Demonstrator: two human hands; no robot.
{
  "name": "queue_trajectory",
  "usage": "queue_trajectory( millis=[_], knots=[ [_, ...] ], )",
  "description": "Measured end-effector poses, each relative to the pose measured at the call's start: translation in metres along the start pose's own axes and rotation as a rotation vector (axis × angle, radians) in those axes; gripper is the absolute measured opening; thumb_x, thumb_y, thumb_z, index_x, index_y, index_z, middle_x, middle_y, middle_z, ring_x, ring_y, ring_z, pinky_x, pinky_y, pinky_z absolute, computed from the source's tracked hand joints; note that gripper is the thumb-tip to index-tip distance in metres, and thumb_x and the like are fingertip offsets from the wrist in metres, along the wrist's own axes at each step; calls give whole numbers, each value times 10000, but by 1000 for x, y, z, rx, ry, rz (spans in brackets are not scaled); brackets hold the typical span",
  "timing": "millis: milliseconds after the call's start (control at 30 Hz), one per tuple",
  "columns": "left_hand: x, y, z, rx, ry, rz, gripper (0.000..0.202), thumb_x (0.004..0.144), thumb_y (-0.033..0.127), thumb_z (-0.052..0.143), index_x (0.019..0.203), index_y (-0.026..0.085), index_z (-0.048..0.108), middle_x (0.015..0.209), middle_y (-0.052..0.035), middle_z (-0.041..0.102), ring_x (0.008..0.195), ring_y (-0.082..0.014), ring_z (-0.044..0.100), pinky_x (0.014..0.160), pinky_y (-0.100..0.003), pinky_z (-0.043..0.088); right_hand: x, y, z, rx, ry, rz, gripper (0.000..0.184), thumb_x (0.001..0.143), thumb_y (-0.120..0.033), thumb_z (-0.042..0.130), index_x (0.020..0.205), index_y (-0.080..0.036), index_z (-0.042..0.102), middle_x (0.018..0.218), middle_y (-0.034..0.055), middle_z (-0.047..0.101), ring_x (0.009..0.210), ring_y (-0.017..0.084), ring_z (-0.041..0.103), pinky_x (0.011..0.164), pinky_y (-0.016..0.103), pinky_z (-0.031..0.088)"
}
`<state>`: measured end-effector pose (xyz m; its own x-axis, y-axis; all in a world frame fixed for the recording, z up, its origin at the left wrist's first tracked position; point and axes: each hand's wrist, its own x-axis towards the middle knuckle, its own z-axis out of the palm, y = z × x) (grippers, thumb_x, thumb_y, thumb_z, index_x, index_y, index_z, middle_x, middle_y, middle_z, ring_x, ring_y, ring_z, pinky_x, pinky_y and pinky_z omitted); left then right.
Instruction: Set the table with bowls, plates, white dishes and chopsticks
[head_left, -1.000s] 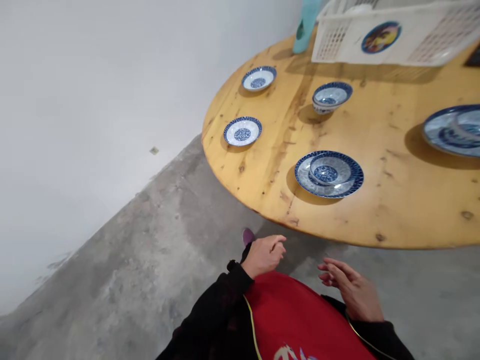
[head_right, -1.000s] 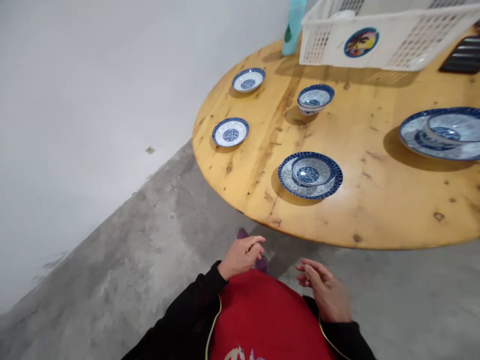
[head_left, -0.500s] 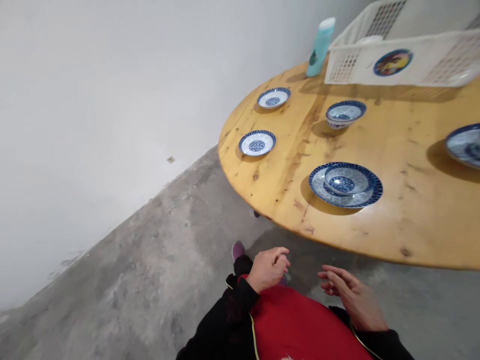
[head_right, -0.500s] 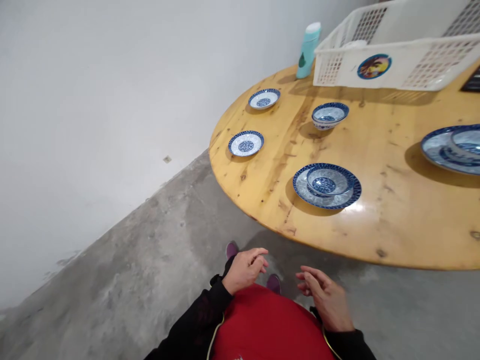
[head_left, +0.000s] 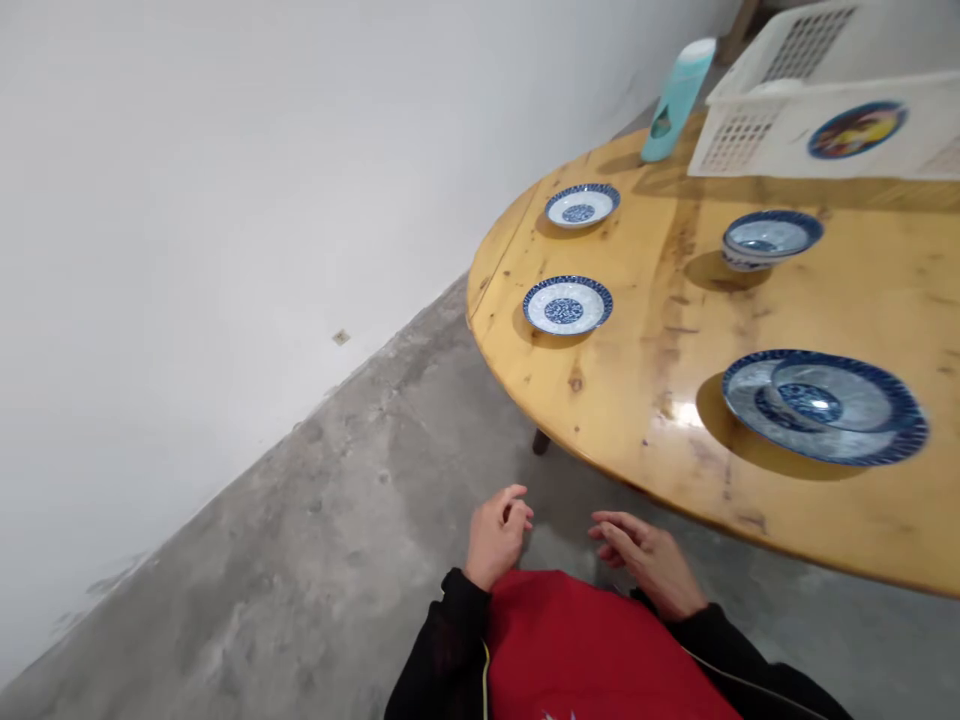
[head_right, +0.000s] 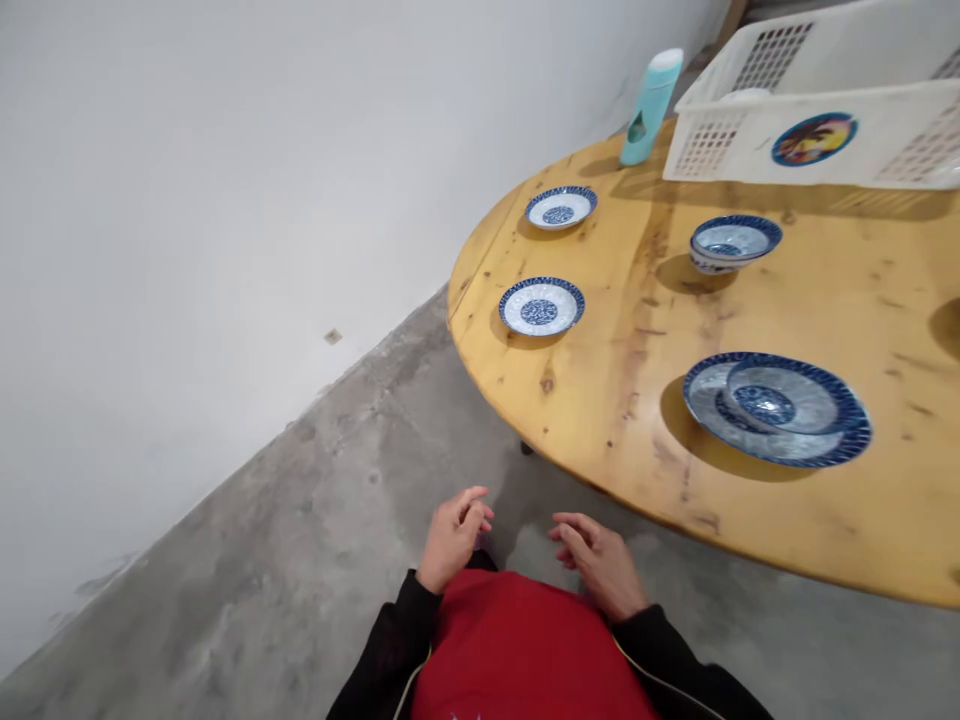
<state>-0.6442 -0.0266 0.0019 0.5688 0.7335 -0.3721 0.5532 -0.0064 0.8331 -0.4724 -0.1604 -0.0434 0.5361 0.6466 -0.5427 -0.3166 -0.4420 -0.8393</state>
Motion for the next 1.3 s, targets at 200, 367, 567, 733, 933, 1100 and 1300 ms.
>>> queue_trajectory(
  millis=[200, 367, 567, 733, 933, 1100, 1300],
  knots=[
    [27, -24, -74, -14, 17, -4, 416, 963, 328, 430, 1235, 158, 696, 948, -63, 769, 792, -176, 733, 811, -309, 566, 18, -24, 79, -31, -45, -23, 492, 615, -597, 612, 877, -189, 689, 740, 65, 729, 552, 197, 643, 521, 320, 526],
    [56, -30, -98, -51, -50, 15, 412, 963, 330, 439, 1236, 153, 691, 950, -63, 762, 794, -170, 723, 822, -311, 571, 31, -36, 106, -9, 51, -8, 513, 597, -602, 606, 883, -184, 690, 738, 66, 726, 569, 198, 649, 538, 321, 529],
    [99, -15, -105, -56, -163, 53, 407, 967, 312, 441, 1240, 140, 688, 935, -66, 754, 796, -169, 714, 817, -311, 572, 53, -52, 120, 21, 116, -18, 531, 606, -626, 623, 875, -174, 693, 729, 79, 728, 551, 195, 643, 529, 322, 526],
    [156, 12, -116, 3, -260, 101, 406, 966, 290, 438, 1242, 134, 692, 958, -77, 760, 802, -166, 721, 796, -291, 565, 92, -74, 127, 64, 180, -44, 550, 647, -657, 655, 911, -176, 698, 758, 88, 740, 566, 199, 656, 540, 322, 549],
    [247, 59, -131, 120, -324, 125, 386, 968, 272, 445, 1226, 143, 702, 956, -76, 759, 808, -177, 728, 824, -312, 574, 153, -121, 134, 192, 268, -85, 565, 708, -708, 690, 930, -189, 722, 771, 87, 741, 571, 192, 654, 548, 310, 566],
    [317, 105, -136, 193, -417, 153, 389, 977, 287, 465, 1245, 138, 704, 994, -93, 770, 843, -188, 736, 852, -324, 587, 199, -156, 125, 269, 431, -122, 543, 772, -716, 675, 940, -204, 740, 823, 93, 755, 606, 186, 662, 581, 291, 572],
    [382, 142, -122, 170, -472, 205, 382, 989, 358, 486, 1219, 150, 709, 953, -71, 761, 815, -173, 722, 831, -305, 595, 241, -195, 95, 330, 614, -124, 524, 761, -705, 680, 924, -210, 733, 789, 81, 740, 584, 184, 634, 576, 300, 566]
  ],
)
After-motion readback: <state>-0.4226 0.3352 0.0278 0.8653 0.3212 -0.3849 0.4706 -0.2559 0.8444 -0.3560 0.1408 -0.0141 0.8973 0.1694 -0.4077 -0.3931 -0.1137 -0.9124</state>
